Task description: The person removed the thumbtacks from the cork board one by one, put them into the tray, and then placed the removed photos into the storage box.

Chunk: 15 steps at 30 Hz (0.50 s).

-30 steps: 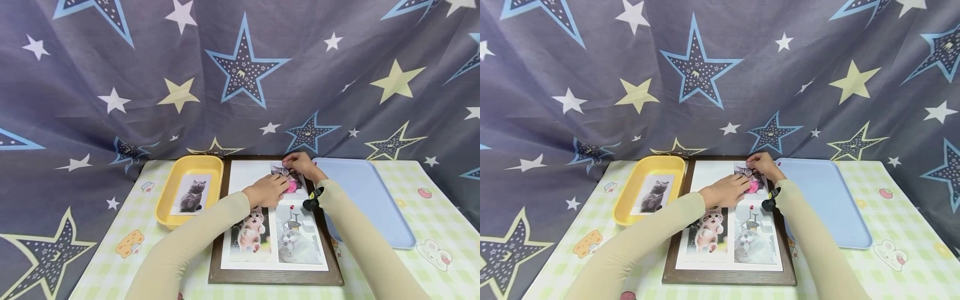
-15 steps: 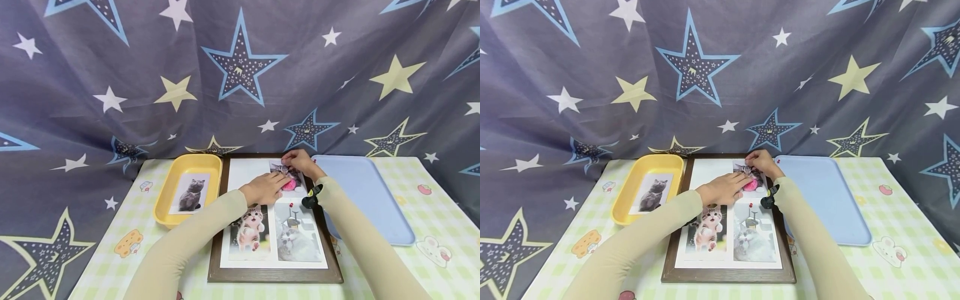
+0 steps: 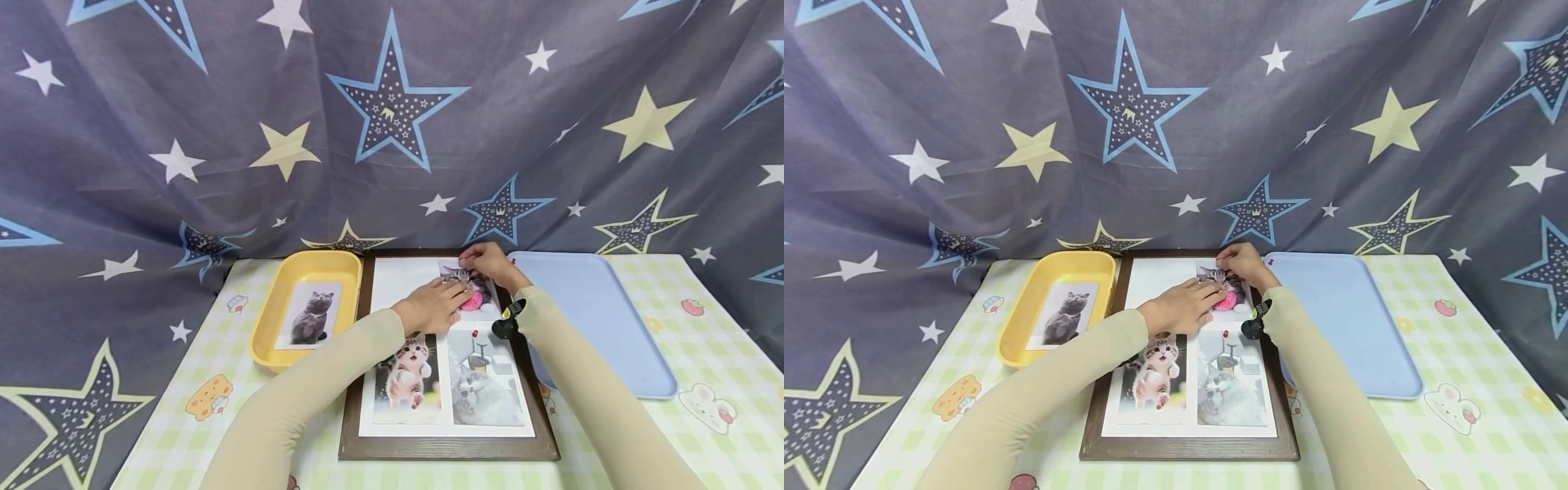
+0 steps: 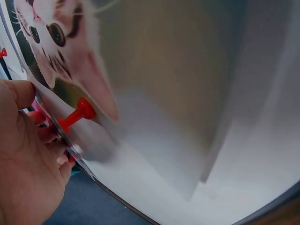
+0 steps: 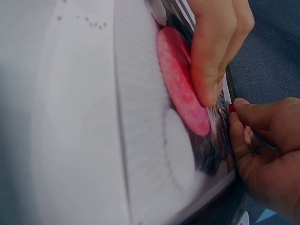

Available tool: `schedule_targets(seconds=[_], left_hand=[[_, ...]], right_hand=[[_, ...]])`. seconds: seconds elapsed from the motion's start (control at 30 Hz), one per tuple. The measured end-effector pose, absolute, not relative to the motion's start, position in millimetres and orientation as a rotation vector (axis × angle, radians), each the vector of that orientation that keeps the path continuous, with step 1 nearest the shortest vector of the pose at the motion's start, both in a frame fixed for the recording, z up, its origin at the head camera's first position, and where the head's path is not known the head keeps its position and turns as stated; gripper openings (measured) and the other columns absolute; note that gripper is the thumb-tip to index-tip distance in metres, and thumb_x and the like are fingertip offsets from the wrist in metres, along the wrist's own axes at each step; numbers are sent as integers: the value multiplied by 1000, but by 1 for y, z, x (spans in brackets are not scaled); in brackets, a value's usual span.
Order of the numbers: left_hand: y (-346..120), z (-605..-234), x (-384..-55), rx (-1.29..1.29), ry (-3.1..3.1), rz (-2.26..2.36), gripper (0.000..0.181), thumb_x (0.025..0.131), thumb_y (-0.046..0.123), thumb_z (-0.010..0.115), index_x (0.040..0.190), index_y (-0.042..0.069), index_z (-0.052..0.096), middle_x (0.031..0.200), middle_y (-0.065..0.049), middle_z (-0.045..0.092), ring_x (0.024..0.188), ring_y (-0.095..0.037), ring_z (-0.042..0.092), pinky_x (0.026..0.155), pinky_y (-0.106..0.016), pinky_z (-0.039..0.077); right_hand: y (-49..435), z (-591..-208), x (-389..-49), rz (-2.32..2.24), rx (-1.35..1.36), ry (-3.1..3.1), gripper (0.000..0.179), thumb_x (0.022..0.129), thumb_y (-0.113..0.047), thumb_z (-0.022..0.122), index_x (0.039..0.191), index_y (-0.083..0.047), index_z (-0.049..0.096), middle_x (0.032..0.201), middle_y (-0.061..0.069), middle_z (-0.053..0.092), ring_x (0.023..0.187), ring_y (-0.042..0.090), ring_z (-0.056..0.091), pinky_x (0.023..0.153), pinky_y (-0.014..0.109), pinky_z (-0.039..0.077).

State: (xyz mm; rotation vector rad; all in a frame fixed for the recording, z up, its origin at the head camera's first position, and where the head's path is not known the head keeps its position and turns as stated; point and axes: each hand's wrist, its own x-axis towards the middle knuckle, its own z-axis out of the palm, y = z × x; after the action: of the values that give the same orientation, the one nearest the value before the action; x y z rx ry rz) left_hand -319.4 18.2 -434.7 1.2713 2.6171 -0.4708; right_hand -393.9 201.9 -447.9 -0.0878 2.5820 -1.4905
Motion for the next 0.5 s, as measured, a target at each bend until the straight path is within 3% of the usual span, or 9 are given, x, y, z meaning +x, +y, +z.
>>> schedule_targets(seconds=[0.3,0.5], left_hand=[[19,-437,-321,1229,2600,-438,61,112,41,25,166,20,7,174,-2,3,161,-20,5,131,-39,12],[18,-436,-321,1227,2589,-399,60,112,40,23,166,21,4,174,-2,0,161,-19,3,131,-40,13]], right_hand=[[202,-449,-395,-1485,-76,2571,24,99,-6,64,118,9,67,107,18,68,78,15,60,66,23,50],[203,-448,-395,-1460,-54,2587,23,99,-7,64,118,7,68,101,14,68,77,16,59,62,23,47]])
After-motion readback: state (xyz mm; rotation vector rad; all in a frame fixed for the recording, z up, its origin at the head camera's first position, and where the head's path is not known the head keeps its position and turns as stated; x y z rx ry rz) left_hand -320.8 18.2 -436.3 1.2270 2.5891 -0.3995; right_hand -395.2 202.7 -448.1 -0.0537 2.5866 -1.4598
